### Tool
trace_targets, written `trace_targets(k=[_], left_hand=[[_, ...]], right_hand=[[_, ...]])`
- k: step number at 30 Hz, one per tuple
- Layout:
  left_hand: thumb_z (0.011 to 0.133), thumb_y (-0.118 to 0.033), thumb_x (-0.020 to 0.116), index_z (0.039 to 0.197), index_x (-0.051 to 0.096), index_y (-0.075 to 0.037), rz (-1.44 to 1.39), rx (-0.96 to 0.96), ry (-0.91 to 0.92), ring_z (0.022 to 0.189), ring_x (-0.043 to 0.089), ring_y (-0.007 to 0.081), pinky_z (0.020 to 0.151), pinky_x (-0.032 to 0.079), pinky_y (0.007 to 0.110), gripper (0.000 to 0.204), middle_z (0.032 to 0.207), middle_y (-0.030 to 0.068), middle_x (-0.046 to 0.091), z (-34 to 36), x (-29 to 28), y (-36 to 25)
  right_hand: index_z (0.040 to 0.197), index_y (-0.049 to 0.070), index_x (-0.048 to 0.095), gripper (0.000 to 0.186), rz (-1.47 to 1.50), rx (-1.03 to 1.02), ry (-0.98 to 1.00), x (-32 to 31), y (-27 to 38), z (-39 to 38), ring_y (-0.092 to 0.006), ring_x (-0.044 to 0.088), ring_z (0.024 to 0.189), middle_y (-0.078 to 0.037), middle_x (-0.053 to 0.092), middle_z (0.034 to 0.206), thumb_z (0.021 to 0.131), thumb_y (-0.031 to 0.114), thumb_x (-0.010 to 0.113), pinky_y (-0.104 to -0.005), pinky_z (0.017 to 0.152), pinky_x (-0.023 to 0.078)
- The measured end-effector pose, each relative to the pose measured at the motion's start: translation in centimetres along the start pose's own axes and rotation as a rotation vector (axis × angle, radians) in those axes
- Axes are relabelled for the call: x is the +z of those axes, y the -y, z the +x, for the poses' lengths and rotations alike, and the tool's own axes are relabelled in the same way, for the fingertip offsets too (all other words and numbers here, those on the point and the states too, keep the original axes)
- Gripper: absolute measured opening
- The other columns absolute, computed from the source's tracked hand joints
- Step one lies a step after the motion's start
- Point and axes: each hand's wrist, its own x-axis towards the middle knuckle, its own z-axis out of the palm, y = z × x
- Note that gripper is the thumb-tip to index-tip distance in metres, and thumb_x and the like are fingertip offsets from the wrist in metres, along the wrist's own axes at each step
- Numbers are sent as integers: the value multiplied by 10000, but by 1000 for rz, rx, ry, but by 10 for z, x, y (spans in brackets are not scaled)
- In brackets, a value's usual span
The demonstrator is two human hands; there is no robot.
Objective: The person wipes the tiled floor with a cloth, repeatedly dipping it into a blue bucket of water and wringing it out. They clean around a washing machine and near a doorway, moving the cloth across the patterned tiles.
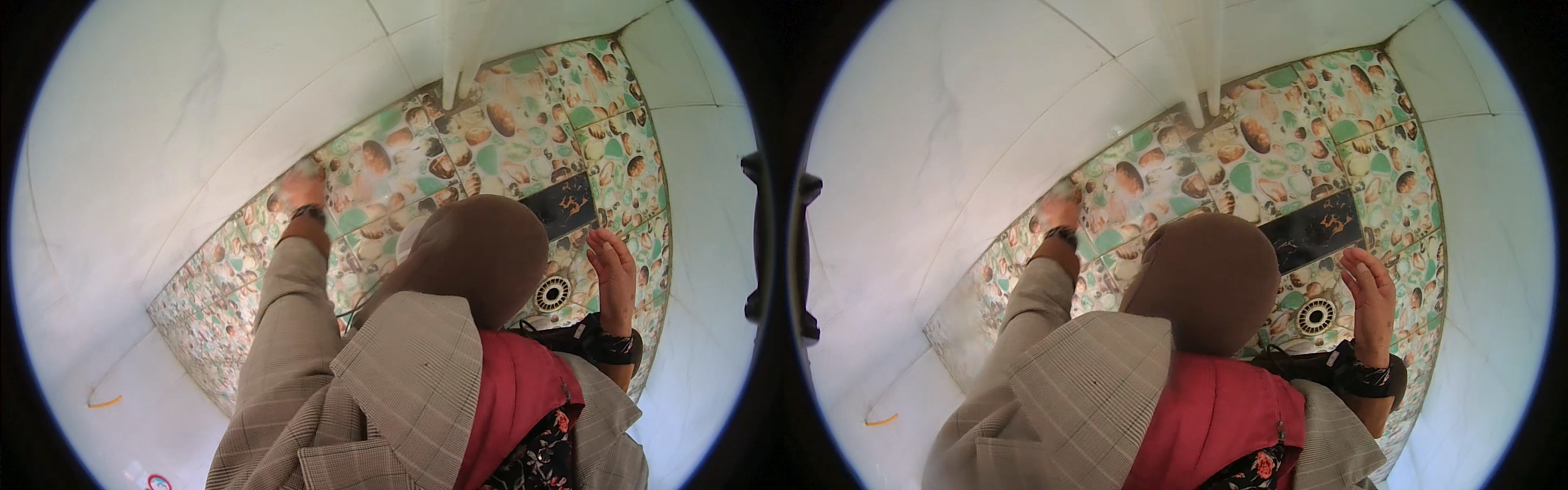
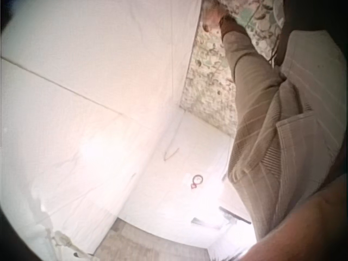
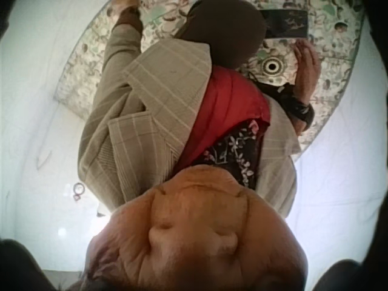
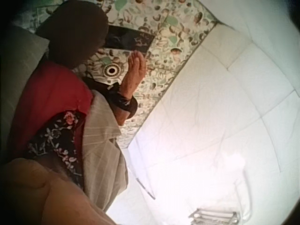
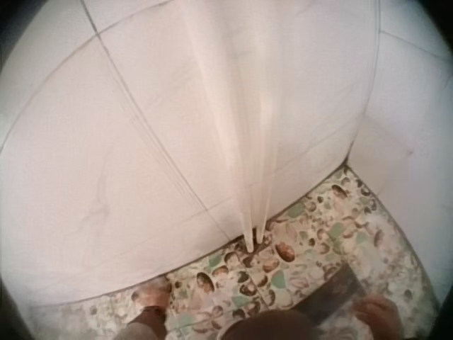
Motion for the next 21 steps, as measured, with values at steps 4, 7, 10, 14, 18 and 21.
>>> trace_targets(k=[4,7,10,14,18,21], left_hand=[[782,-214,562,1200,521,-64,-423,329,-368,1214,366,317,970,340,449,446,1249,142,484,-12,-49,-156],[713,-92,547,1174,541,-39,-522,784,-550,1216,372,328,1017,283,463,464,1285,159,447,-17,-91,-228],[778,-100,500,1278,453,-60,-521,885,-360,1283,315,327,1046,214,518,504,1381,171,352,-17,-102,-198],[710,-43,614,1289,437,-86,-610,727,-186,1268,351,316,1004,267,549,608,1359,152,395,-10,-97,-128],[695,41,557,1355,319,-34,-659,607,-93,1265,328,349,1014,303,447,705,1368,214,333,-6,-111,-147],[723,52,496,1330,323,25,-901,710,-246,1283,293,365,1047,280,424,631,1362,242,319,3,-126,-196]], right_hand=[[1185,18,524,295,-28,27,10,0,-8,9,-169,527,1094,-96,566,1172,932,164,483,-294,938,402],[1191,8,518,313,-61,51,-19,-3,-17,19,-181,529,1092,-106,561,1179,928,177,499,-304,940,406],[1196,-8,511,332,-58,104,-35,-8,-24,25,-208,532,1099,-127,556,1187,924,182,514,-325,949,412],[1206,-9,504,329,94,95,-65,-14,-19,27,-220,529,1106,-137,551,1196,926,164,504,-333,947,413],[1201,-16,506,318,193,15,-52,-18,6,17,-210,540,1097,-134,562,1185,928,147,494,-318,944,418],[1182,-20,519,300,206,-37,-38,-20,22,8,-195,544,1093,-127,573,1172,928,136,490,-296,935,423]])
